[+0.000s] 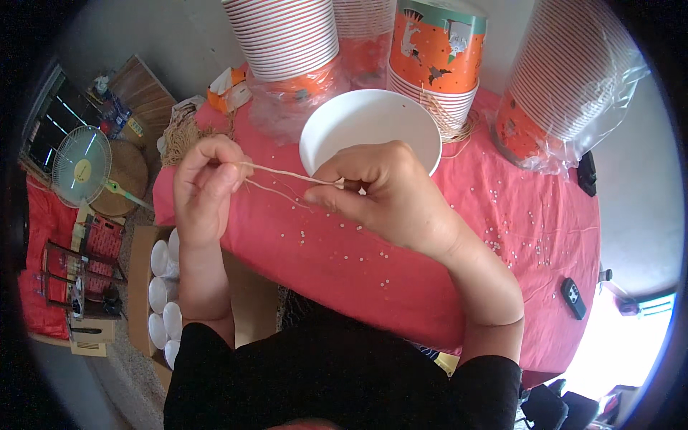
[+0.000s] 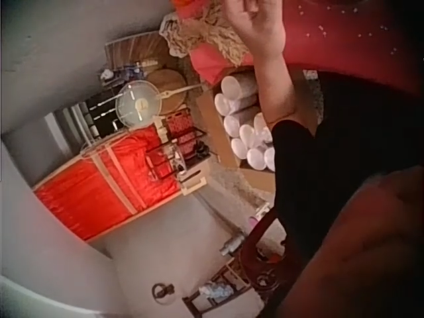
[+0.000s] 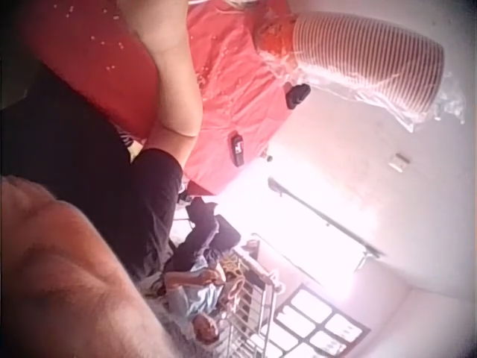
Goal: Attaching elastic strings to the rim of paper buckets as part of a manufacturing or packaging process.
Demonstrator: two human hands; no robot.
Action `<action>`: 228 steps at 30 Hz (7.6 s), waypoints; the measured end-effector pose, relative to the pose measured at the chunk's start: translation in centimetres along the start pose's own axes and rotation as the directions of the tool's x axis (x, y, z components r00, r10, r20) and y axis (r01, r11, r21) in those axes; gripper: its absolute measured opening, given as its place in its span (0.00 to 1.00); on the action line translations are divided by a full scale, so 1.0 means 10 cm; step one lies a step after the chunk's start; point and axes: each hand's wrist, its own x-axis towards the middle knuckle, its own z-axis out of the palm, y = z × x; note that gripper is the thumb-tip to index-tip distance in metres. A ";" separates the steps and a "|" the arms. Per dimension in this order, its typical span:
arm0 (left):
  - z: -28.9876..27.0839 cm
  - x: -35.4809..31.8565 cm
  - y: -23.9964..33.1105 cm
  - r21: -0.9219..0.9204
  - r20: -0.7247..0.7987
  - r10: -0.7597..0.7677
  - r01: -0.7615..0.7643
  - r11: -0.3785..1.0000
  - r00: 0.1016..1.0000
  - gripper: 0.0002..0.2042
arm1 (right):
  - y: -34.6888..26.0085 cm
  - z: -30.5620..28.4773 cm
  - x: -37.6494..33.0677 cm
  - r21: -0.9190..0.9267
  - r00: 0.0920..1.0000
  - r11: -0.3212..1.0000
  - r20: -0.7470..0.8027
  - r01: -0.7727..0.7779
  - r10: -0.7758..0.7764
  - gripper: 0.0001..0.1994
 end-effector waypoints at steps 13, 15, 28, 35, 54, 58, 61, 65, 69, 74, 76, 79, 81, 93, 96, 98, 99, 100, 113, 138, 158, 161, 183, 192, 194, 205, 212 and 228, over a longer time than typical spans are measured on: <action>-0.14 -0.53 -0.44 -0.057 -0.141 -0.264 0.258 0.964 0.954 0.04 | -0.14 -0.11 0.04 -0.213 0.998 0.976 0.051 0.043 -0.033 0.07; -0.13 -0.57 -0.46 -0.061 -0.141 -0.298 0.292 0.954 0.944 0.04 | -0.15 -0.10 0.04 -0.156 0.997 0.986 0.032 -0.067 0.072 0.06; 0.08 -0.48 -0.28 0.028 0.020 -0.365 0.364 0.931 0.931 0.06 | -0.11 -0.06 0.02 -0.329 0.996 0.941 0.059 0.086 -0.071 0.04; 0.44 -0.42 -0.26 0.284 -0.044 -0.011 0.023 0.959 0.999 0.12 | -0.10 0.03 0.01 -0.195 0.992 0.975 0.093 0.104 -0.087 0.03; 0.55 -0.48 -0.37 -0.122 -0.164 -0.108 0.089 0.989 0.981 0.07 | -0.04 0.05 0.03 -0.204 0.965 0.944 0.103 0.259 -0.243 0.04; 0.52 -0.51 -0.47 -0.056 -0.093 -0.202 0.197 0.979 0.975 0.08 | -0.10 -0.06 0.05 -0.265 1.000 0.964 0.004 0.018 -0.017 0.05; 0.57 -0.46 -0.48 0.128 -0.113 -0.177 0.191 0.973 0.978 0.08 | 0.00 -0.08 0.08 -0.369 0.999 0.929 0.023 0.039 -0.033 0.05; 0.57 -0.43 -0.52 0.239 -0.139 -0.125 0.155 0.959 0.982 0.09 | 0.01 -0.08 0.08 -0.426 0.999 0.904 0.051 0.032 -0.011 0.05; 0.55 -0.42 -0.55 0.209 -0.154 -0.145 0.176 0.962 0.977 0.10 | 0.02 -0.08 0.08 -0.476 0.997 0.879 0.074 0.036 -0.001 0.06; 0.55 -0.38 -0.55 0.179 -0.160 -0.159 0.187 0.966 0.974 0.11 | 0.03 -0.08 0.07 -0.478 0.998 0.878 0.067 0.032 0.001 0.05; 0.55 -0.38 -0.55 0.189 -0.161 -0.160 0.190 0.964 0.974 0.11 | 0.02 -0.08 0.07 -0.466 0.995 0.884 0.095 0.029 0.017 0.04; 0.56 -0.35 -0.53 0.186 -0.171 -0.156 0.187 0.965 0.973 0.12 | 0.01 -0.08 0.07 -0.484 0.995 0.874 0.097 0.043 0.005 0.05; 0.57 -0.34 -0.52 0.172 -0.179 -0.151 0.182 0.968 0.972 0.12 | 0.00 -0.09 0.07 -0.481 0.996 0.876 0.088 0.031 0.013 0.05; 0.54 -0.36 -0.56 0.252 -0.167 -0.143 0.182 0.950 0.976 0.09 | 0.02 -0.10 0.08 -0.511 0.997 0.860 0.078 0.019 0.024 0.06; 0.54 -0.35 -0.56 0.239 -0.190 -0.138 0.182 0.954 0.972 0.09 | 0.03 -0.09 0.08 -0.511 0.997 0.859 0.080 0.025 0.019 0.06; 0.53 -0.35 -0.56 0.250 -0.201 -0.149 0.198 0.948 0.968 0.09 | 0.03 -0.09 0.08 -0.510 0.997 0.860 0.076 0.025 0.016 0.06; 0.54 -0.35 -0.56 0.250 -0.201 -0.149 0.198 0.948 0.968 0.09 | 0.02 -0.09 0.08 -0.514 0.997 0.857 0.075 0.025 0.016 0.06; 0.56 -0.34 -0.55 0.253 -0.199 -0.133 0.181 0.950 0.971 0.09 | 0.03 -0.09 0.08 -0.519 0.997 0.854 0.073 0.024 0.017 0.06; 0.58 -0.31 -0.55 0.281 -0.177 -0.085 0.134 0.950 0.980 0.10 | 0.03 -0.10 0.08 -0.521 0.997 0.853 0.079 0.028 0.015 0.06; 0.60 -0.28 -0.56 0.352 -0.099 -0.011 0.046 0.935 0.995 0.10 | 0.14 -0.20 0.25 -0.435 0.938 0.900 0.315 0.006 0.146 0.05; 0.63 -0.31 -0.56 0.305 -0.135 -0.043 0.083 0.949 0.990 0.17 | 0.18 -0.14 0.20 -0.448 0.953 0.884 0.302 0.131 0.011 0.02; 0.63 -0.33 -0.56 0.315 -0.124 -0.068 0.104 0.943 0.990 0.20 | 0.20 -0.14 0.19 -0.458 0.960 0.874 0.278 0.162 -0.032 0.01; 0.17 -0.52 -0.69 0.046 0.037 -0.489 0.487 0.872 0.872 0.08 | -0.29 -1.44 -0.19 0.280 0.758 0.761 -0.524 0.585 -0.389 0.11; 0.15 -0.52 -0.52 0.008 0.050 -0.507 0.507 0.862 0.861 0.07 | -0.71 -1.51 -0.50 0.583 0.780 0.527 -0.374 0.619 -0.502 0.08; 0.15 -0.54 -0.44 -0.017 0.061 -0.535 0.537 0.843 0.842 0.08 | -0.73 -1.50 -0.61 0.524 0.794 0.598 -0.360 0.606 -0.490 0.06; 0.33 -0.55 -0.16 -0.193 0.201 -0.340 0.377 0.906 0.919 0.10 | -0.65 -0.82 -0.22 -0.319 0.910 0.896 0.372 0.310 -0.182 0.06; 0.49 -0.48 -0.20 0.139 -0.024 -0.142 0.144 0.980 0.990 0.08 | -0.32 -0.34 -0.13 -0.687 0.968 0.694 0.245 0.217 -0.059 0.12; 0.51 -0.05 -0.36 -0.133 -0.238 -0.198 0.170 0.976 0.951 0.07 | -0.18 -0.24 -0.04 -0.643 0.982 0.744 0.157 0.182 -0.104 0.03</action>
